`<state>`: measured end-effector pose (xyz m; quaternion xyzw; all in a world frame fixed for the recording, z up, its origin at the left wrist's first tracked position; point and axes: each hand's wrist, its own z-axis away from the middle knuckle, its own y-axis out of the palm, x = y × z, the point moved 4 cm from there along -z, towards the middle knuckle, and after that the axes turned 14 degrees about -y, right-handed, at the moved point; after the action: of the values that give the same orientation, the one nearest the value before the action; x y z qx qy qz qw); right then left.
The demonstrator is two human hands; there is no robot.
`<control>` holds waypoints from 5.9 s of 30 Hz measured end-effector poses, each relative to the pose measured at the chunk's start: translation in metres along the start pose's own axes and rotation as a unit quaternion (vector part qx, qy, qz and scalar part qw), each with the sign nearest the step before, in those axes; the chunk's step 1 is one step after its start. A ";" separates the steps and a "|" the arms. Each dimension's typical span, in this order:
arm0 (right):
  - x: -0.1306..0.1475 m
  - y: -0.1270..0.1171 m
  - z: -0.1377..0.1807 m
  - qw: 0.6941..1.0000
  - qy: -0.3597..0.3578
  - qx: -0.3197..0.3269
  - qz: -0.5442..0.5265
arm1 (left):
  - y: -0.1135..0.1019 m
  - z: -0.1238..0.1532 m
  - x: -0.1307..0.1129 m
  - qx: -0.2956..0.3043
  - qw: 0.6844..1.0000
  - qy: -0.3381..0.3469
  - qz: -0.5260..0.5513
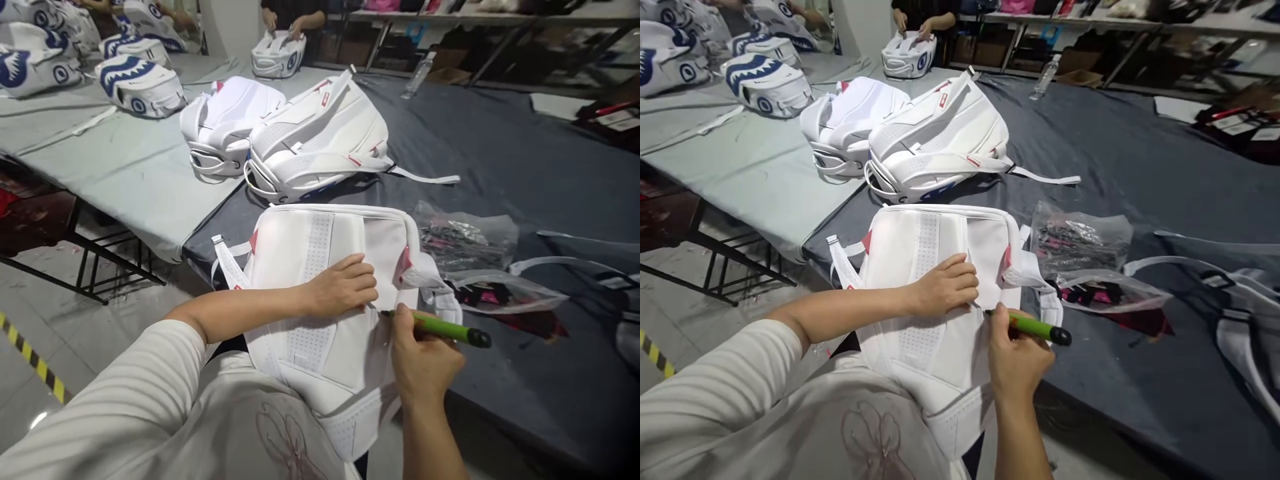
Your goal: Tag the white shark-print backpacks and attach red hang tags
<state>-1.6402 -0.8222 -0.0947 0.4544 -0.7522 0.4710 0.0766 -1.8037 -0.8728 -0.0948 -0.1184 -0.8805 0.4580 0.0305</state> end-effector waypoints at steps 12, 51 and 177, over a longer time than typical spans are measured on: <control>0.006 0.002 0.000 0.999 -0.039 0.014 0.022 | 0.002 -0.001 -0.001 0.045 0.999 -0.021 -0.020; -0.061 -0.005 -0.050 0.763 0.249 -0.070 -0.593 | -0.018 -0.005 -0.008 -0.004 0.999 -0.036 0.011; -0.024 -0.023 -0.011 0.911 0.140 -0.149 -0.357 | -0.049 -0.061 0.033 -0.109 0.948 -0.206 0.217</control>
<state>-1.6125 -0.8018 -0.0870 0.6053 -0.5827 0.3537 0.4111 -1.8344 -0.8433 -0.0212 -0.2127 -0.8651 0.3692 -0.2648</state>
